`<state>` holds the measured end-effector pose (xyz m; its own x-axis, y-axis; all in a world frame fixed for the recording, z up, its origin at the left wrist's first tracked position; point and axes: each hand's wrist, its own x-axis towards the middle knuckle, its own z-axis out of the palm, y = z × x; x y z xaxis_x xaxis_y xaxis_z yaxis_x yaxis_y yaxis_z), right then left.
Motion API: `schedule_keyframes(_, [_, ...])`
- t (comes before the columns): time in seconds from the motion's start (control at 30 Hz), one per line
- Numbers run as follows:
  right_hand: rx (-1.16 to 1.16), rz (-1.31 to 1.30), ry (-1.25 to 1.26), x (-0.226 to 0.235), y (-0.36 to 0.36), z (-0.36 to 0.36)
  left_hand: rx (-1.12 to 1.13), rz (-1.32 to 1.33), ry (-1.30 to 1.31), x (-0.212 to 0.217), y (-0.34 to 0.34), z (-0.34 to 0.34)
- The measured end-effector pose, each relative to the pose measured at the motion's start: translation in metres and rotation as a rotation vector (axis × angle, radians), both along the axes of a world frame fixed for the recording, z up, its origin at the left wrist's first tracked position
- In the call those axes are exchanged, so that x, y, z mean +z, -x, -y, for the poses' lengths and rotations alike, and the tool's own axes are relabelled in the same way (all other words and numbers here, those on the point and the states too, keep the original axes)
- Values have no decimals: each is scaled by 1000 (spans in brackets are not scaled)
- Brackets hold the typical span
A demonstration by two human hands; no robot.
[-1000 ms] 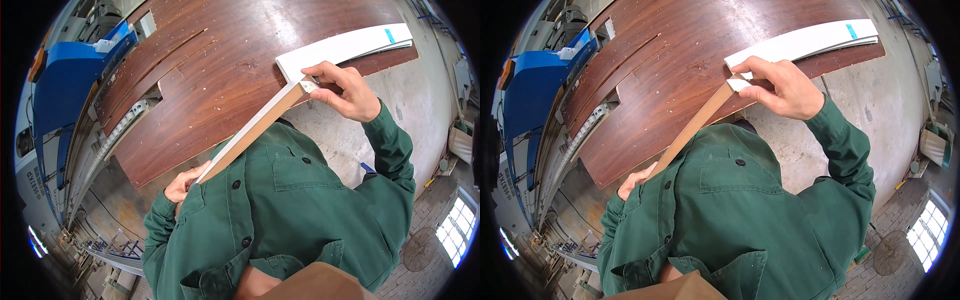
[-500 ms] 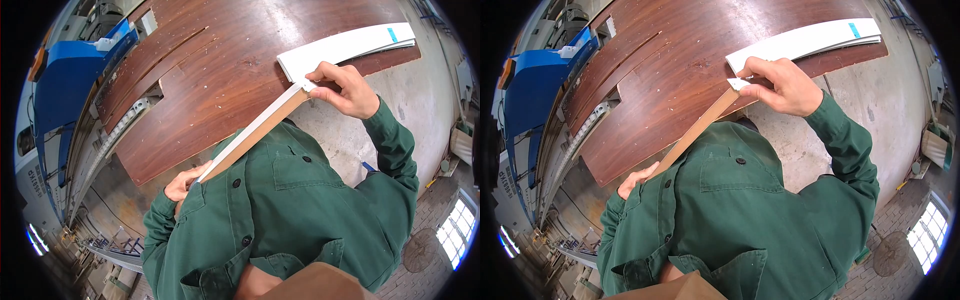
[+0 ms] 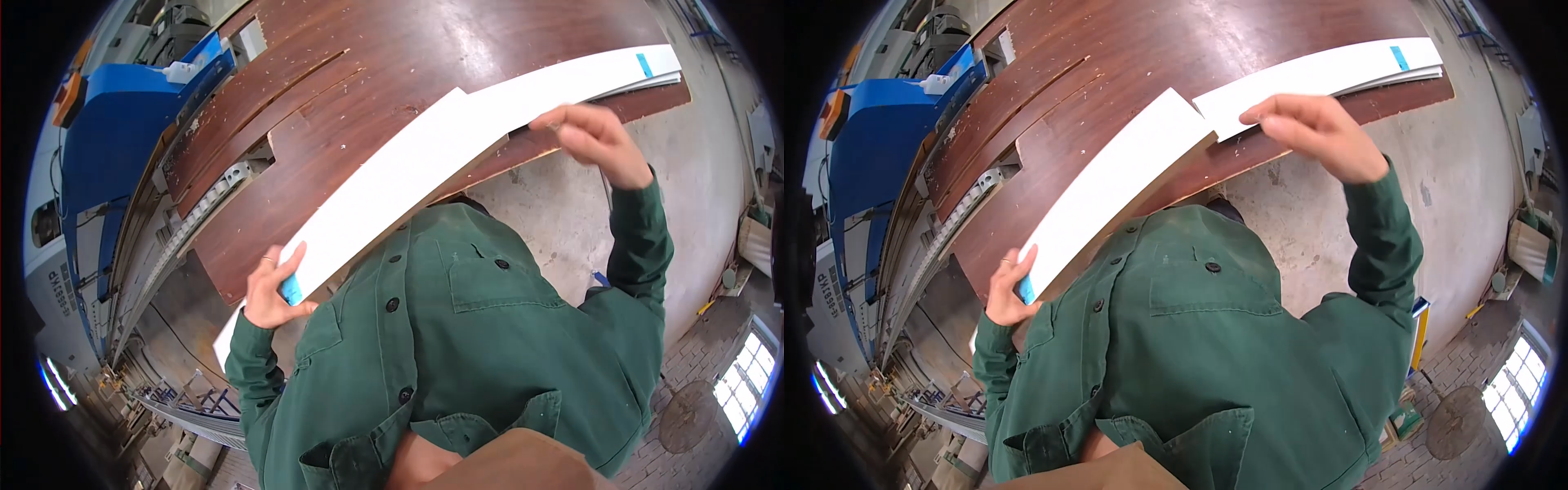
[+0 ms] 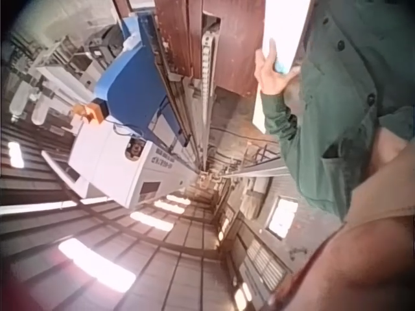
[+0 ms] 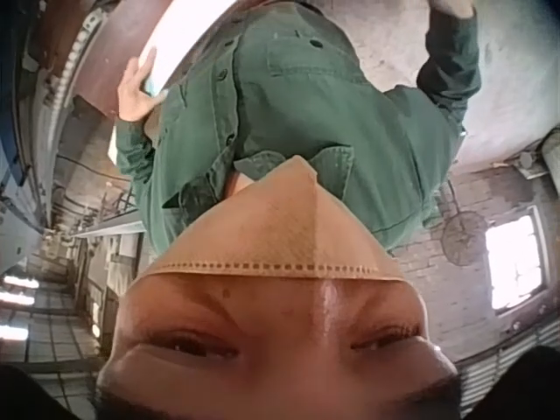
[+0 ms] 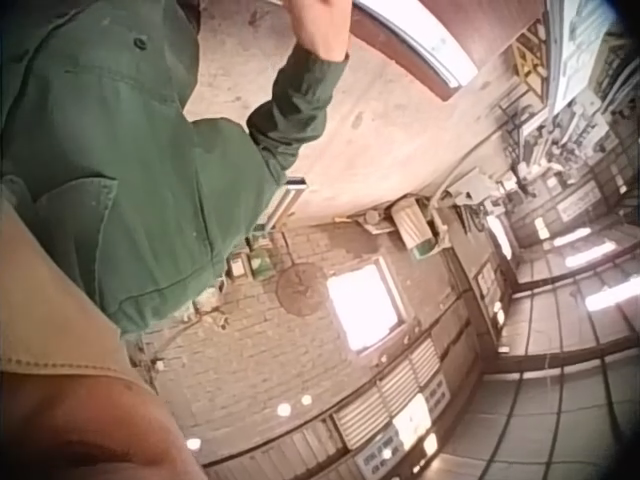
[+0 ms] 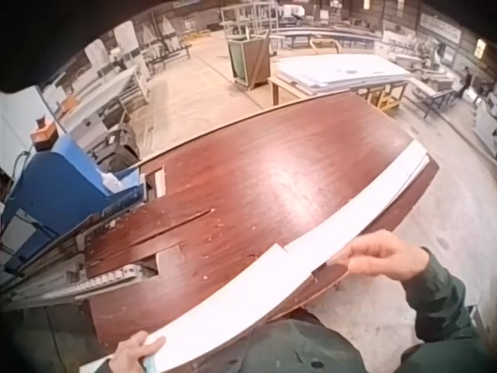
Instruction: Measuring, marking, and feeding wooden panels into a processing machine on a factory floor.
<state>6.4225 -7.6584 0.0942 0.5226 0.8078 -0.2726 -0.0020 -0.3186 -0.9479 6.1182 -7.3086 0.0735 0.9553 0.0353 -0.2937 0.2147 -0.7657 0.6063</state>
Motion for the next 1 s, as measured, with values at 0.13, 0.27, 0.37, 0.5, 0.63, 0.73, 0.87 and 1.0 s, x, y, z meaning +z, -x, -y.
schedule_keyframes(0.13, [-192,-17,-113,-11,4,9,-60,237,-357,22,-15,1])
schedule_keyframes(0.27, [-451,-164,-191,-19,8,-16,-148,361,-685,33,-14,3])
schedule_keyframes(0.37, [-416,-399,-89,-12,16,-39,-169,471,-761,35,-13,2])
schedule_keyframes(0.5, [-328,-468,12,-13,20,-41,-187,602,-804,38,-13,-1])
schedule_keyframes(0.63, [-291,-384,-56,2,23,-35,-176,687,-882,42,-12,-5])
schedule_keyframes(0.73, [-215,-374,-82,7,25,-29,-165,729,-970,44,-7,-12])
schedule_keyframes(0.87, [-169,-368,-87,12,28,-25,-210,788,-1085,49,5,-30])
schedule_keyframes(1.0, [-118,-283,-96,11,30,-25,-251,825,-1166,56,7,-37])
